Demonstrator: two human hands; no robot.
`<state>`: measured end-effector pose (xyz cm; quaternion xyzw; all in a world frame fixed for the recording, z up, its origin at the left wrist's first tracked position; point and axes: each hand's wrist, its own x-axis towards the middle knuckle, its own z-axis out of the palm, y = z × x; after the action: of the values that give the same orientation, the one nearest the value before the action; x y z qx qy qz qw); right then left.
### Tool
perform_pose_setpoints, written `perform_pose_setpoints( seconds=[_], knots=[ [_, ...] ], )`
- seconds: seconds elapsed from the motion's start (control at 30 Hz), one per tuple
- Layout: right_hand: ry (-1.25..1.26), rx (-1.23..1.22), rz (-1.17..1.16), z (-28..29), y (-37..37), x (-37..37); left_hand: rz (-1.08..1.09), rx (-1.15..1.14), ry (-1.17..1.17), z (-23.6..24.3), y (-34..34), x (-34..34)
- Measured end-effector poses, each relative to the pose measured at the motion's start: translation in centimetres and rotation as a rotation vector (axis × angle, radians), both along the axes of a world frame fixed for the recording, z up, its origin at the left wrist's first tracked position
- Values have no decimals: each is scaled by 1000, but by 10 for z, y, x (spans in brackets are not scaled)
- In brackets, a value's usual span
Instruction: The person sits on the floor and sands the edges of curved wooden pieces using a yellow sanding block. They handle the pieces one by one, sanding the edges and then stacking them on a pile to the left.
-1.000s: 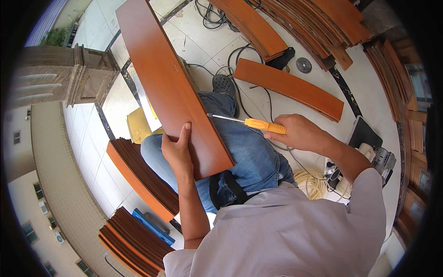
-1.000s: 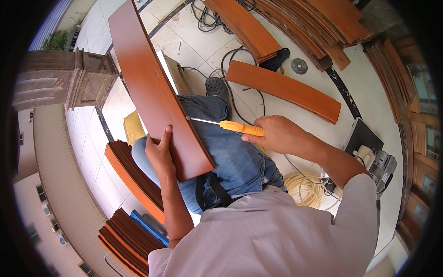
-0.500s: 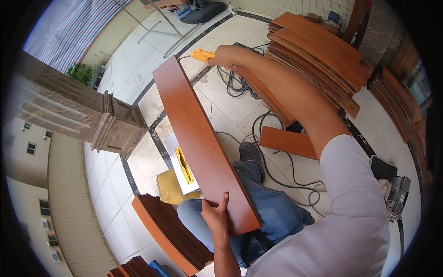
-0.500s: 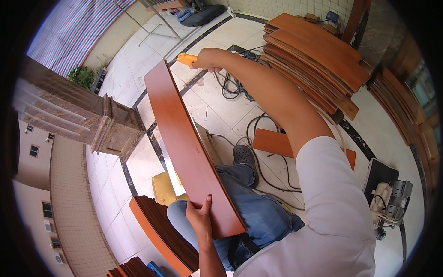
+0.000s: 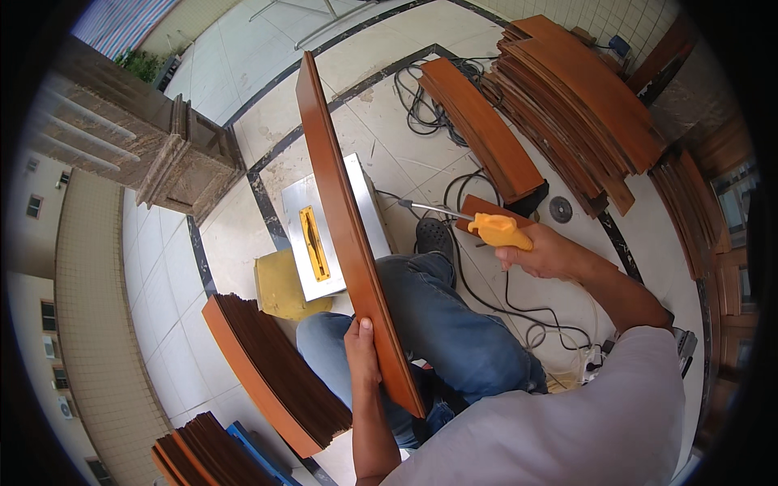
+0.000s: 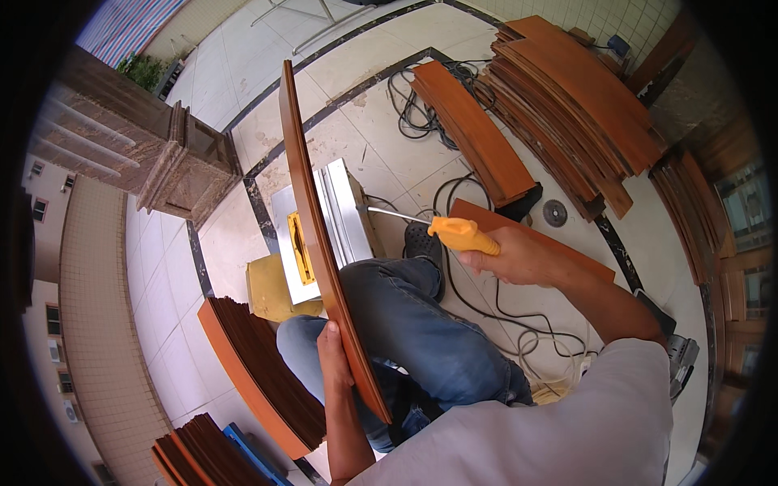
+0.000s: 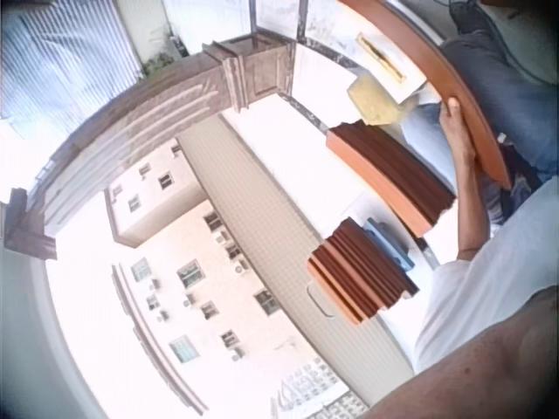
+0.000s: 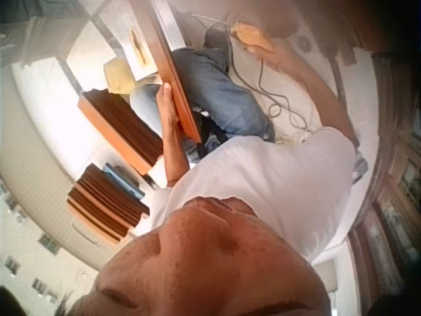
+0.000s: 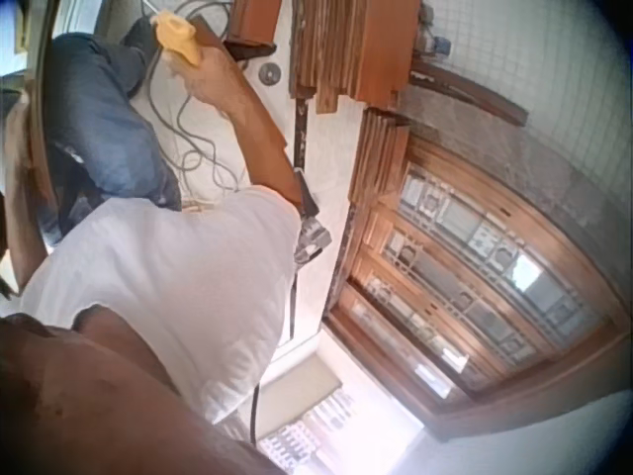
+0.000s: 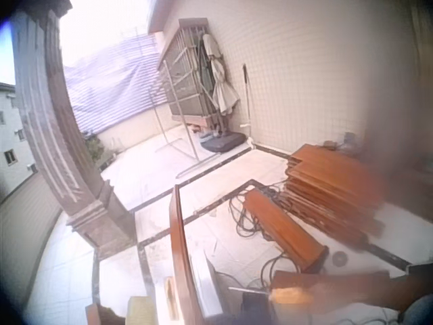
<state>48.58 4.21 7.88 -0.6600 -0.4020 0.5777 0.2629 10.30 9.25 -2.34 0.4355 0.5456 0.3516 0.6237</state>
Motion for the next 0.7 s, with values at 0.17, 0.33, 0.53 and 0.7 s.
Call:
perform_pose_setpoints(
  seconds=[0.17,0.33,0.53,0.7],
  knots=[
    [-80,-176,702,13,-127,-47,-120,-157,-235,-17,1,-7],
    [-387,94,139,36,-76,-47,-224,-197,-665,-47,11,-7],
    [-637,407,193,49,-41,-74,-651,-298,-1472,-64,11,6],
    [-717,379,-32,1,-23,-69,-508,-305,-1344,-45,-22,-33]
  ],
)
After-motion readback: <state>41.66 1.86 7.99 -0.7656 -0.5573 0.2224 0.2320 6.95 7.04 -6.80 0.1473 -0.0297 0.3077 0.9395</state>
